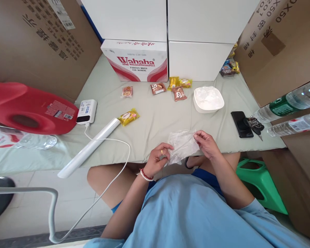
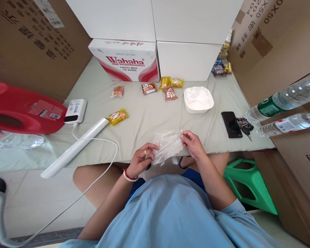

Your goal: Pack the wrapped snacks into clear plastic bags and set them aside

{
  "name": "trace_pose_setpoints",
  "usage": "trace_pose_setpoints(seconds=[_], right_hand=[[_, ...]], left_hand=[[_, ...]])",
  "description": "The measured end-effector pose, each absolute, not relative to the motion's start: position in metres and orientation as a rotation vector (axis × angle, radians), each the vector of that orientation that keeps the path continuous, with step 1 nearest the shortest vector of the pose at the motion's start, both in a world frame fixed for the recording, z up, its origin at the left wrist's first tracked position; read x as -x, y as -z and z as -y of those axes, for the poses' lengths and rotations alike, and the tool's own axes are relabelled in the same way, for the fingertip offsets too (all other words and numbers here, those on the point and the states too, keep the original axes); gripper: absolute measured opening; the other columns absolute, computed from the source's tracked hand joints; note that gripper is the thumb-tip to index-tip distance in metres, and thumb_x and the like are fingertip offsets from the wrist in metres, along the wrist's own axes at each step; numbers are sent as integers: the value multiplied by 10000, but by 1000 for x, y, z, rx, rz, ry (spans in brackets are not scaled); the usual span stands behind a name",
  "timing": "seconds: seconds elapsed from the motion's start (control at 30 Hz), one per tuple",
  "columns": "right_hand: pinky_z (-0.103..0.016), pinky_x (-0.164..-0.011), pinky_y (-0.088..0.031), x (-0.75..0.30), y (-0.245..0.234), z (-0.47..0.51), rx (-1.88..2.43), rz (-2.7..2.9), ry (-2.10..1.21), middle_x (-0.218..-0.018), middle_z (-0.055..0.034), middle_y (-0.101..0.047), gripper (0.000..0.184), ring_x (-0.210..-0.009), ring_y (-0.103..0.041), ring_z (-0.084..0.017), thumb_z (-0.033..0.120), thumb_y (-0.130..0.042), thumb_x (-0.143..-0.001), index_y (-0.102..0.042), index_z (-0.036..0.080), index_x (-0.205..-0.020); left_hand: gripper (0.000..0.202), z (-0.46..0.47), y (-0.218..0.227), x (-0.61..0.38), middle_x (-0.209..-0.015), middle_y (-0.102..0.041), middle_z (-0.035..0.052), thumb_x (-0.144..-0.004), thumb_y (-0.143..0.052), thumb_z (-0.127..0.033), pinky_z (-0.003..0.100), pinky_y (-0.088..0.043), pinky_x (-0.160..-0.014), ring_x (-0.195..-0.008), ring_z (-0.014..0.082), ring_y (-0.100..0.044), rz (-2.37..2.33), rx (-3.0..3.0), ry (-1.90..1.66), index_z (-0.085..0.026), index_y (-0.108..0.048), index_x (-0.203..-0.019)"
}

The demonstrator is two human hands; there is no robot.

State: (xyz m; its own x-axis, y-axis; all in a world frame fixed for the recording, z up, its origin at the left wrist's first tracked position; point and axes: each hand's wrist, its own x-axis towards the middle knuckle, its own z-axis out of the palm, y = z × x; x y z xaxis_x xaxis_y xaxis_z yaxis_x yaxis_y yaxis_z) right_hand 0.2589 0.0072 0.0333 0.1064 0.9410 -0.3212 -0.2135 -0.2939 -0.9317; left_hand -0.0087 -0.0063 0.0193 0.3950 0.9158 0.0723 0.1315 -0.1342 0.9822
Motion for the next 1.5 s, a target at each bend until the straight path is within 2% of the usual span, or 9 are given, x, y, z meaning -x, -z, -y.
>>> trace_pose_setpoints(seconds=[0.13, 0.3, 0.37, 0.5, 0.6, 0.87, 1.0, 1.2, 1.5], right_hand=[[-219, -502, -341, -261, -41, -8, 1275, 724, -1482, -696, 36, -552, 372, -579, -421, -83, 476, -899, -666, -674, 214, -802], [-252, -524, -362, -245, -43, -4, 1248, 869, -1511, -756, 4, -654, 330, -561, -441, -90, 477, -861, -708, -727, 218, -864], [-261, -556, -384, -235, -45, -1, 1264, 982, -1454, -769, 0, -683, 307, -579, -486, -103, 477, -824, -756, -738, 225, -909], [-301, -712, -470, -221, -56, 3, 1278, 1197, -1345, -847, -10, -739, 329, -764, -643, -170, 456, -752, -841, -697, 259, -1099], [-318, -774, -482, -221, -61, 5, 1308, 1230, -1246, -867, -12, -751, 331, -812, -664, -183, 436, -719, -877, -652, 265, -1152], [-267, -622, -407, -250, -54, 2, 1314, 1066, -1177, -821, 10, -702, 286, -648, -517, -130, 407, -723, -886, -640, 247, -1108], [-270, -654, -433, -242, -54, 4, 1261, 1154, -1232, -838, 4, -706, 335, -708, -573, -142, 433, -706, -905, -617, 240, -1165], [-295, -747, -465, -231, -62, 5, 1241, 1293, -1168, -881, -8, -715, 320, -804, -629, -159, 422, -654, -956, -603, 240, -1214], [-267, -640, -422, -270, -54, 2, 1296, 1112, -1138, -837, 14, -693, 324, -641, -498, -120, 410, -693, -919, -613, 239, -1182]], left_hand=[[123, 5, -16, 21, -993, -702, 71, -747, -563, -156, 350, -472, -737, -880, 215, -612, -1257, -1561, -984, -211, -592, -641], [107, 6, -33, -4, -914, -678, 43, -900, -616, -288, 294, -436, -677, -743, 162, -578, -1184, -1477, -1044, -218, -696, -912], [154, 5, -42, -24, -825, -660, 14, -917, -645, -366, 280, -408, -623, -639, 136, -524, -1178, -1431, -987, -220, -690, -940], [203, 1, -46, -52, -751, -651, -5, -823, -772, -396, 271, -382, -598, -625, 133, -523, -1187, -1412, -957, -218, -677, -847], [223, -1, -40, -52, -675, -620, -16, -817, -779, -417, 267, -368, -572, -588, 126, -492, -1164, -1268, -967, -211, -692, -826], [305, -10, -32, -16, -730, -645, -10, -773, -806, -464, 264, -423, -671, -662, 116, -508, -1235, -954, -1167, -195, -663, -782], [317, -5, -39, -32, -802, -679, 10, -788, -795, -474, 271, -437, -713, -720, 124, -548, -1155, -1066, -970, -178, -702, -851], [350, -4, -42, -50, -724, -634, -11, -750, -831, -485, 253, -409, -650, -668, 108, -517, -1084, -971, -1009, -173, -680, -793], [399, -10, -31, -7, -637, -549, -54, -638, -934, -411, 211, -314, -528, -547, 56, -405, -1012, -671, -1189, -177, -635, -759]])
